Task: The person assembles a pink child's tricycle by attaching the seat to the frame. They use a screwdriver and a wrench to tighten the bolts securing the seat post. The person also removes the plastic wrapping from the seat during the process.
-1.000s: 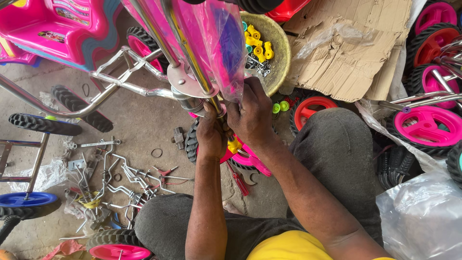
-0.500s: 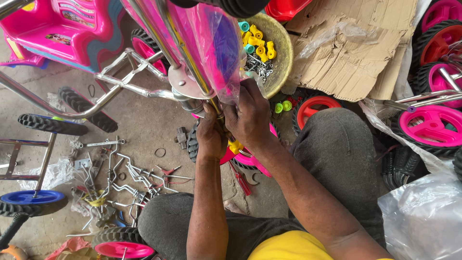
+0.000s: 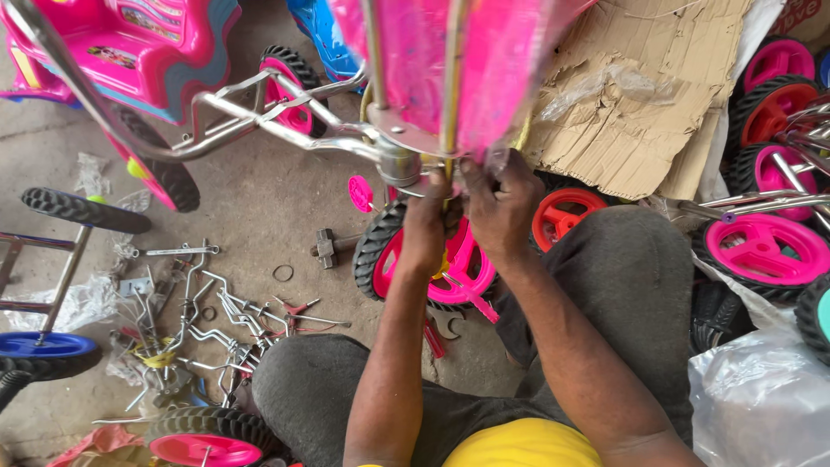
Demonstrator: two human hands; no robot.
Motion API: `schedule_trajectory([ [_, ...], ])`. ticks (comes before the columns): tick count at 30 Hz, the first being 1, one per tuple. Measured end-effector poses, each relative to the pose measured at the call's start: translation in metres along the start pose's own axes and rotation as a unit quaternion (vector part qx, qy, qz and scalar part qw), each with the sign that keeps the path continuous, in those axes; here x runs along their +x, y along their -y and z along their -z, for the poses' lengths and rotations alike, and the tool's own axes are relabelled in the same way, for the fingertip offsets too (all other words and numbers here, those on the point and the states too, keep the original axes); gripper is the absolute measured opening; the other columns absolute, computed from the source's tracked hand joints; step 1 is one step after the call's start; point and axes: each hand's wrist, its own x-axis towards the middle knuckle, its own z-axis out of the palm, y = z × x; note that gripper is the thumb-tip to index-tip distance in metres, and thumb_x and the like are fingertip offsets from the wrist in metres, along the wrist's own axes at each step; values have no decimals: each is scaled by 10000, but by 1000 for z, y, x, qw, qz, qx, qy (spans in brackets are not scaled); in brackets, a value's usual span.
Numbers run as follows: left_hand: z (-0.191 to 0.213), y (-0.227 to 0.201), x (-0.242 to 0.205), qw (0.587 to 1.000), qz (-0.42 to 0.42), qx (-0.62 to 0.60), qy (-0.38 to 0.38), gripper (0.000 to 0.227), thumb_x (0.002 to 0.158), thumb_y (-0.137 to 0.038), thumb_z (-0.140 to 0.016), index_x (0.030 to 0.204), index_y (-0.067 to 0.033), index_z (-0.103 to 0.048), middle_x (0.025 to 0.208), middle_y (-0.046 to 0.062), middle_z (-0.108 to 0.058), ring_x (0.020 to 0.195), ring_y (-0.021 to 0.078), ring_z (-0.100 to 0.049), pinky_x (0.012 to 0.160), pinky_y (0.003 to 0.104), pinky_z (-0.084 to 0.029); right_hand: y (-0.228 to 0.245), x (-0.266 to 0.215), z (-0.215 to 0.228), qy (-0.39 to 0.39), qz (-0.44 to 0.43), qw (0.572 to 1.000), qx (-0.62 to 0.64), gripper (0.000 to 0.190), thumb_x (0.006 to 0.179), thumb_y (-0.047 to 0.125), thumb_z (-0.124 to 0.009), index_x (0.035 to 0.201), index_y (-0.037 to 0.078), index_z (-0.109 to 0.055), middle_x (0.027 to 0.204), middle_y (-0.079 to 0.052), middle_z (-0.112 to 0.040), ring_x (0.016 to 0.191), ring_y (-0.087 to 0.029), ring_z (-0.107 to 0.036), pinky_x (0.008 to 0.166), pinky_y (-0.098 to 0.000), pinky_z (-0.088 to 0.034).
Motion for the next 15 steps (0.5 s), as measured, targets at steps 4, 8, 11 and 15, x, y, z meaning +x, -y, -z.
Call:
schedule_trajectory([
  [4,-11,21,8,999,-22,-39,10,392,994,-521,-601,1059,-135,-601,755,-77,-469,609,44,-390,522,241,-275,-25,-1,2,-27,120,988,-92,136,1040,78,-680,956,-1,-609,862,-148,-614,751,-343,-624,668,-450,-458],
  [8,-15,45,17,999,-33,-29,11,409,1005,-510,-623,1058,-105,-650,786,-65,-499,649,58,-424,556,263,-321,-48,-9,8,-29,69,990,-120,169,1004,51,-689,875,-4,-596,770,-140,-612,676,-318,-626,625,-451,-452],
  [11,-14,49,19,985,-43,162,-37,572,989,-611,-552,941,-59,-698,744,8,-608,669,127,-547,591,333,-427,-57,-16,8,-10,-21,995,-93,180,989,59,-666,846,-16,-587,729,-137,-632,633,-285,-642,608,-429,-470],
  [15,-16,41,18,941,-7,333,-53,776,910,-750,-448,930,-57,-796,778,138,-740,792,284,-709,719,455,-510,-68,-13,14,25,-15,992,-126,120,996,54,-638,916,-35,-643,786,-152,-685,701,-259,-685,654,-391,-511],
])
